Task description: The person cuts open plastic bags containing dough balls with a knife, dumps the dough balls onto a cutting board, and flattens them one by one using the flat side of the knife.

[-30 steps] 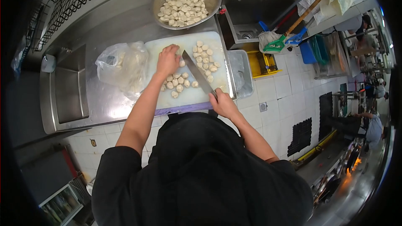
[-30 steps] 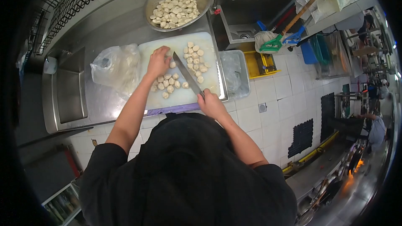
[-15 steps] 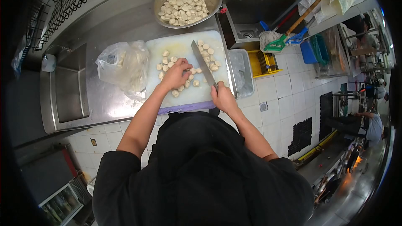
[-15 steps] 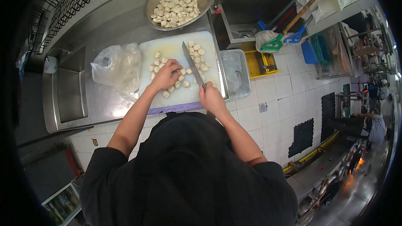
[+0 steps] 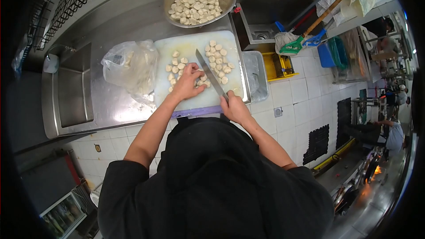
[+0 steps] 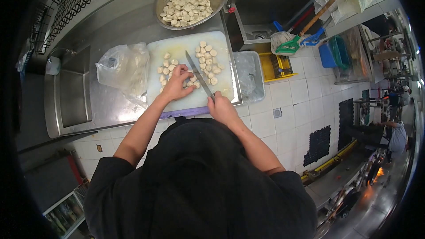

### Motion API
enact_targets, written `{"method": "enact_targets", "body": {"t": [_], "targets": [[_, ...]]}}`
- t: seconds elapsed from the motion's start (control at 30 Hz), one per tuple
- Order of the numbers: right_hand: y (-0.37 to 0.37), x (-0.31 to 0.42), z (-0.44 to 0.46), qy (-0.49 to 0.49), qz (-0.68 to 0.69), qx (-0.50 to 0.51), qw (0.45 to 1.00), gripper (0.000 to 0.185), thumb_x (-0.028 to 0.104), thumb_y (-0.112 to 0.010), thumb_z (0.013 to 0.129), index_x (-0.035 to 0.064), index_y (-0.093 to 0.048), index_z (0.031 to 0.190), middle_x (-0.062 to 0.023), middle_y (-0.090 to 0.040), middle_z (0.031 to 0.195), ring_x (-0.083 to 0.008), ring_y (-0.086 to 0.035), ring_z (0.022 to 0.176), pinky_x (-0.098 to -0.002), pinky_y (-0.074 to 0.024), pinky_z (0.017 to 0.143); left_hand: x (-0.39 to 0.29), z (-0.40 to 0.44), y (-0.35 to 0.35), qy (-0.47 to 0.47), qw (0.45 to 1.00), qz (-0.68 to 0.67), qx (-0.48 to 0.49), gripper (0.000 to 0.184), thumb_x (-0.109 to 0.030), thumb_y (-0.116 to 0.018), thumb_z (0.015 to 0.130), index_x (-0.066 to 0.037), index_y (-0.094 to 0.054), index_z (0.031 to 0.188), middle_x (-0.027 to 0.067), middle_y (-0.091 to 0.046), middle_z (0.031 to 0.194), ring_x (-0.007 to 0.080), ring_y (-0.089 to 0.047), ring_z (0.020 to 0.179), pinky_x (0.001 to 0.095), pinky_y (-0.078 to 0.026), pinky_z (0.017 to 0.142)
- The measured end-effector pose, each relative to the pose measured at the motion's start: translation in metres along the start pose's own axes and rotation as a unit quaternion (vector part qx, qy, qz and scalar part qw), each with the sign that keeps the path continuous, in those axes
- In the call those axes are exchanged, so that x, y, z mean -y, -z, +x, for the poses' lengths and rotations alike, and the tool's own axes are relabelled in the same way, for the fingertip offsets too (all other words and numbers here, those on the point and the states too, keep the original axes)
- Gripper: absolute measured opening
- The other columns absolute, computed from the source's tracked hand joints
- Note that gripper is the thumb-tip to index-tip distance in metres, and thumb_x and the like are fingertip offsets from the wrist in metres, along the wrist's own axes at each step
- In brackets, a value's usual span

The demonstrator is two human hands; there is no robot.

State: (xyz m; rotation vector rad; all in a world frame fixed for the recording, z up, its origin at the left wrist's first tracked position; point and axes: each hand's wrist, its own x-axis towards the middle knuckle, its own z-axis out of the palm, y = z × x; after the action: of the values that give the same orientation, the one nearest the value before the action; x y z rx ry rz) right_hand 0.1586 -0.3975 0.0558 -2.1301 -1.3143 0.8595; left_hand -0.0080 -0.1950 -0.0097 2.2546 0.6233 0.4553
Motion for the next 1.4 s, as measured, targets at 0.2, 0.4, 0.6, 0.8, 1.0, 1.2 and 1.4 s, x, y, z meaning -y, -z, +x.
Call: {"method": "enact_targets", "body": {"t": [0.2, 0.4, 0.6, 0.8, 1.0, 1.2, 1.4], "targets": [[-0.005, -0.003, 0.001, -0.004, 0.0, -0.008, 1.0, 0.031, 0.022, -0.059, 0.106, -0.0078, -0.055, 0.102, -0.0356, -0.07, 0.086, -0.0547, -0.069, 0.084, -0.0609, -0.0535, 0.076, -0.003, 0.002, -0.002, -0.041, 0.999, 0.018, -0.009, 0.038, -0.023, -0.085, 0.081, -0.004, -0.072, 0.111, 0.0141, -0.056, 0.125, 0.0336, -0.058, 0.114, 0.0425, -0.053, 0.097], [0.002, 0.013, -0.006, -0.01, -0.022, -0.019, 1.0, 0.032, 0.024, -0.059, 0.106, -0.007, -0.055, 0.102, -0.0342, -0.07, 0.085, -0.0535, -0.07, 0.083, -0.0601, -0.0549, 0.075, -0.002, 0.001, -0.004, -0.054, 0.997, 0.055, -0.031, 0.036, -0.026, -0.083, 0.083, -0.006, -0.072, 0.111, 0.0119, -0.06, 0.121, 0.0326, -0.059, 0.114, 0.0427, -0.055, 0.093], [0.006, 0.024, -0.02, -0.016, -0.034, 0.005, 0.999, 0.032, 0.024, -0.057, 0.107, -0.0067, -0.054, 0.101, -0.0341, -0.07, 0.082, -0.0533, -0.07, 0.079, -0.0602, -0.0552, 0.071, -0.003, 0.006, 0.001, -0.056, 0.995, 0.08, -0.015, 0.035, -0.029, -0.081, 0.084, -0.008, -0.073, 0.111, 0.0094, -0.062, 0.124, 0.0314, -0.06, 0.118, 0.0426, -0.056, 0.093], [0.002, 0.025, -0.016, -0.02, -0.045, 0.023, 0.999, 0.032, 0.024, -0.055, 0.109, -0.0071, -0.052, 0.103, -0.0337, -0.07, 0.081, -0.0534, -0.07, 0.078, -0.0606, -0.055, 0.071, 0.002, 0.002, 0.0, -0.045, 0.997, 0.067, -0.02, 0.037, -0.029, -0.082, 0.084, -0.008, -0.074, 0.113, 0.0093, -0.063, 0.124, 0.0303, -0.062, 0.116, 0.0422, -0.056, 0.093], [-0.031, 0.022, 0.023, -0.003, -0.059, 0.007, 0.998, 0.033, 0.025, -0.055, 0.109, -0.0071, -0.052, 0.105, -0.0333, -0.07, 0.082, -0.053, -0.07, 0.08, -0.061, -0.0553, 0.072, 0.006, 0.003, -0.001, -0.036, 0.998, 0.048, -0.023, 0.036, -0.027, -0.083, 0.085, -0.007, -0.075, 0.114, 0.0101, -0.066, 0.126, 0.031, -0.063, 0.119, 0.0425, -0.056, 0.096], [-0.019, 0.014, 0.063, 0.011, -0.06, -0.024, 0.998, 0.034, 0.027, -0.056, 0.108, -0.0069, -0.053, 0.107, -0.0343, -0.071, 0.085, -0.0527, -0.071, 0.083, -0.0609, -0.056, 0.074, 0.0, 0.01, -0.011, -0.025, 0.998, 0.055, -0.033, 0.036, -0.029, -0.082, 0.087, -0.007, -0.075, 0.115, 0.0105, -0.067, 0.132, 0.0309, -0.063, 0.123, 0.0426, -0.054, 0.101], [0.0, 0.013, 0.04, 0.015, -0.022, -0.026, 0.999, 0.034, 0.025, -0.057, 0.108, -0.0081, -0.054, 0.106, -0.0354, -0.07, 0.083, -0.0548, -0.07, 0.081, -0.0611, -0.0542, 0.073, -0.001, 0.014, -0.009, -0.023, 0.997, 0.073, -0.023, 0.049, -0.041, -0.085, 0.085, -0.007, -0.076, 0.118, 0.0096, -0.069, 0.132, 0.0311, -0.062, 0.125, 0.0441, -0.047, 0.107]]}}
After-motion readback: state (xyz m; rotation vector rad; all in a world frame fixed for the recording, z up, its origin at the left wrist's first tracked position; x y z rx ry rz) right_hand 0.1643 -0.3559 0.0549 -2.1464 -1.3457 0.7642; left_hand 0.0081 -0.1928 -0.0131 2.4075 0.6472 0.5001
